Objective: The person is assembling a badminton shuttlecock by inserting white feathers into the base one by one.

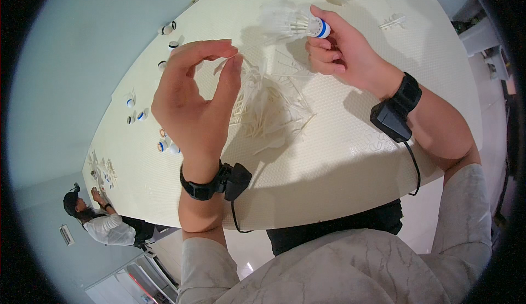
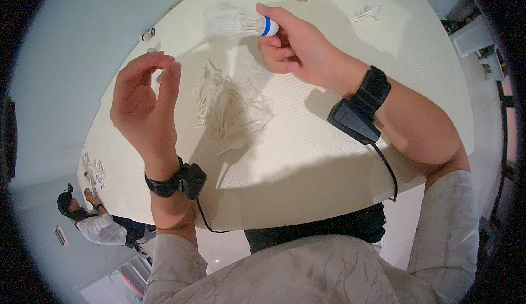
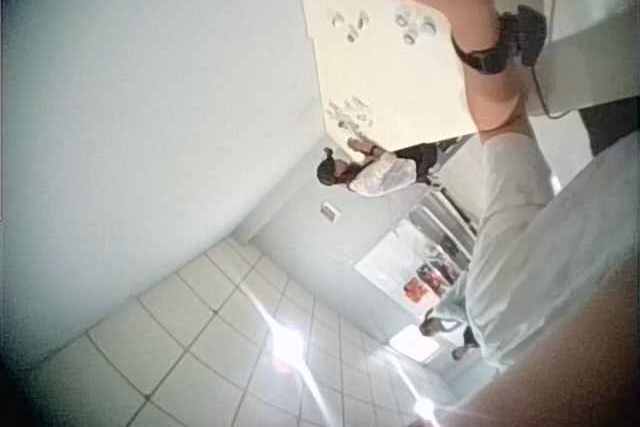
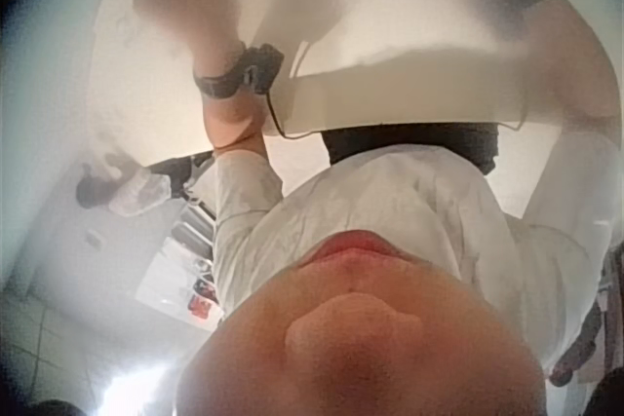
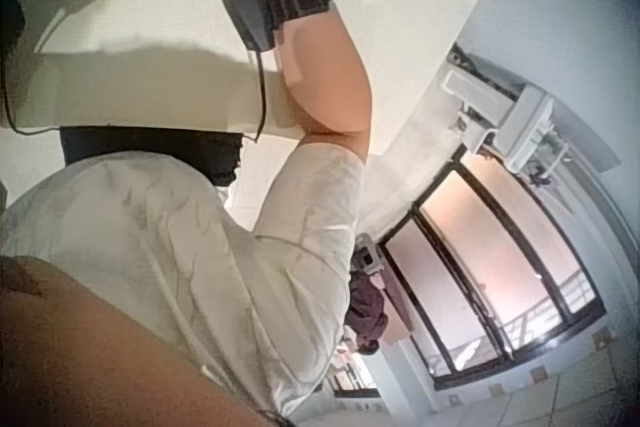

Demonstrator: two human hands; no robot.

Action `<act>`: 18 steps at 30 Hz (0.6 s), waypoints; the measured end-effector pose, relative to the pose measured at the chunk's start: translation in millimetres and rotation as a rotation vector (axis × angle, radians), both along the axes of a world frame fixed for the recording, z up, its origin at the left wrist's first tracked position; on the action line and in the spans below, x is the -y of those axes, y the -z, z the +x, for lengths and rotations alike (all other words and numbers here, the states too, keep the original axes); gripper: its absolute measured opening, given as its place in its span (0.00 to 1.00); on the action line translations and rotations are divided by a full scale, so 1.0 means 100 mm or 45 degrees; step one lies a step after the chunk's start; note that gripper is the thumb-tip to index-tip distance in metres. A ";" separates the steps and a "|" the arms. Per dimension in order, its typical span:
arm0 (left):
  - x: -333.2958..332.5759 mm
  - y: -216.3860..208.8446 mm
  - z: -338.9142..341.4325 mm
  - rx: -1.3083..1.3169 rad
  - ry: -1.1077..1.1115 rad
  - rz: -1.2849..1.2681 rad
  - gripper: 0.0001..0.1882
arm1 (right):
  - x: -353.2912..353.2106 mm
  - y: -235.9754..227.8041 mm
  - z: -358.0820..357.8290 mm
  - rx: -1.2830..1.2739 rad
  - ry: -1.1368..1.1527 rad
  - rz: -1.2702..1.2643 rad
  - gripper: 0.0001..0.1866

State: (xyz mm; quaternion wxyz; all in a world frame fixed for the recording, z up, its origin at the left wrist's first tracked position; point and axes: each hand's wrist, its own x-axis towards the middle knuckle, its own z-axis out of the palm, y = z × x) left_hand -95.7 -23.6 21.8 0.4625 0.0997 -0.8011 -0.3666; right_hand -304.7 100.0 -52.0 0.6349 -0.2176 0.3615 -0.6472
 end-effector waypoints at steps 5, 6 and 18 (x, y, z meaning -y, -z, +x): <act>0.06 -0.10 0.05 0.092 -0.118 -0.672 0.17 | -0.01 -0.02 0.03 -0.168 0.005 -0.018 0.31; 0.05 -0.12 0.06 0.097 -0.131 -0.764 0.18 | -0.01 -0.02 0.03 -0.178 0.005 -0.024 0.31; 0.00 -0.19 0.09 0.081 -0.209 -0.999 0.15 | 0.00 -0.01 0.04 -0.157 0.010 -0.027 0.30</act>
